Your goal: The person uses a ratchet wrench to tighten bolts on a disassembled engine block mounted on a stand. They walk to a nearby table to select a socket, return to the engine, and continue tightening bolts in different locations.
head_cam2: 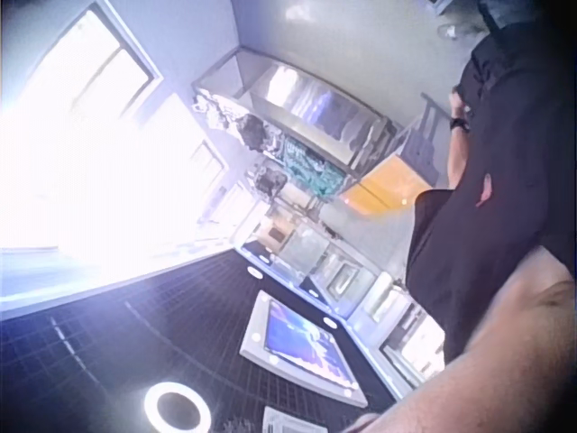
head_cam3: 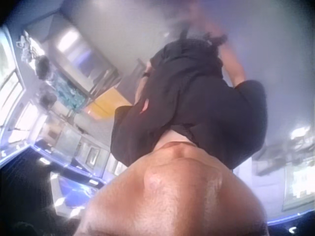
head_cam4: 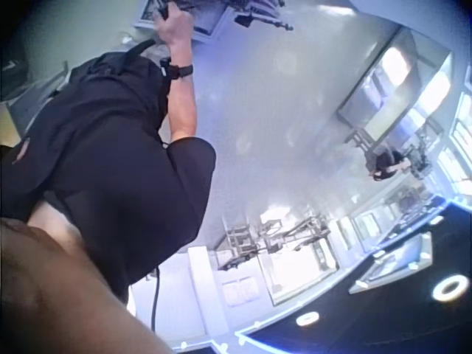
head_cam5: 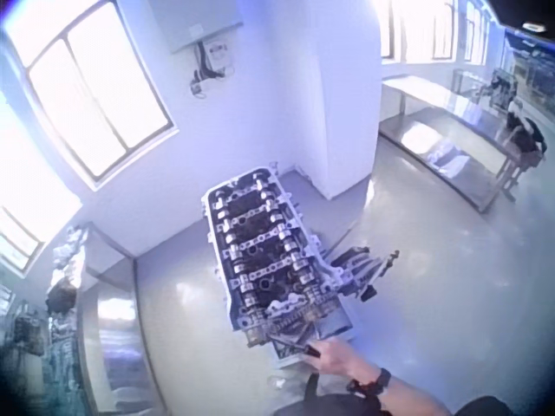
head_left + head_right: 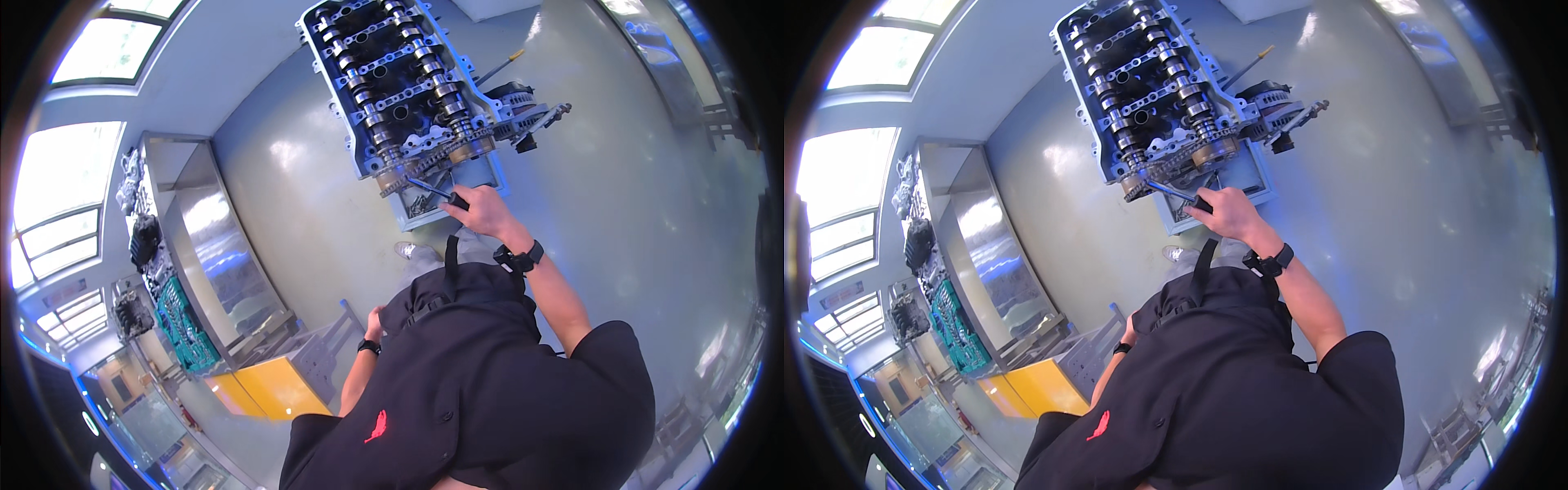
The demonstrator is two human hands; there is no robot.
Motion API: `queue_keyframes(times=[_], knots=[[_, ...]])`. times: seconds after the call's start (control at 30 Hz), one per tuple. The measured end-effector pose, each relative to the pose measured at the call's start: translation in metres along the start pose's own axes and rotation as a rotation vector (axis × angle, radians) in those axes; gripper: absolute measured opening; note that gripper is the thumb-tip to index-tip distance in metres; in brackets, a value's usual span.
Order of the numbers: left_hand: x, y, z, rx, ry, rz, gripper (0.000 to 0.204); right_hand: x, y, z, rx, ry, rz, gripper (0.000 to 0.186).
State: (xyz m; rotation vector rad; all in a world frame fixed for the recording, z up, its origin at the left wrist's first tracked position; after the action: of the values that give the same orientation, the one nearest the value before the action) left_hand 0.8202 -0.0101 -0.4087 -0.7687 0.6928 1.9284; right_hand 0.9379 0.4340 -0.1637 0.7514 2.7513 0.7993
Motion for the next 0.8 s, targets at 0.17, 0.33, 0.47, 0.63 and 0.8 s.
queue_keyframes(times=[0.17, 0.33, 0.47, 0.63, 0.8], knots=[[0.02, -0.016, -0.021, -0.402, 0.168, -0.062, 0.024, 0.008, -0.001, -0.014, 0.027, -0.012, -0.113, 0.034], [0.06, -0.006, 0.013, 0.117, 0.155, -0.019, 0.027, 0.016, 0.009, -0.014, 0.348, -0.19, -0.043, 0.033], [0.071, -0.006, 0.055, -0.104, 0.168, -0.086, 0.029, 0.017, 0.02, -0.016, 0.201, -0.181, 0.008, 0.03], [0.082, 0.004, 0.074, -0.128, 0.154, -0.119, 0.027, 0.013, 0.004, -0.03, -0.111, -0.079, -0.179, 0.029], [0.095, 0.016, 0.034, -0.083, 0.185, -0.167, 0.028, 0.038, 0.003, -0.066, -0.404, 0.083, -0.083, 0.026]])
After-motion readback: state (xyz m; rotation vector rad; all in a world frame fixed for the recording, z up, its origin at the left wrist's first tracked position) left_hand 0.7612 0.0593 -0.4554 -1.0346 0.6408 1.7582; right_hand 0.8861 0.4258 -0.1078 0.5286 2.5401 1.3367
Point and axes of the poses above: each hand's wrist, its own x-axis towards the middle knuckle, its own y-axis out of the back of the hand, z = x × y, the point moved 9 cm from there along x, towards the middle knuckle, and after that the axes turned 7 degrees about -z, right-handed, at the moved point
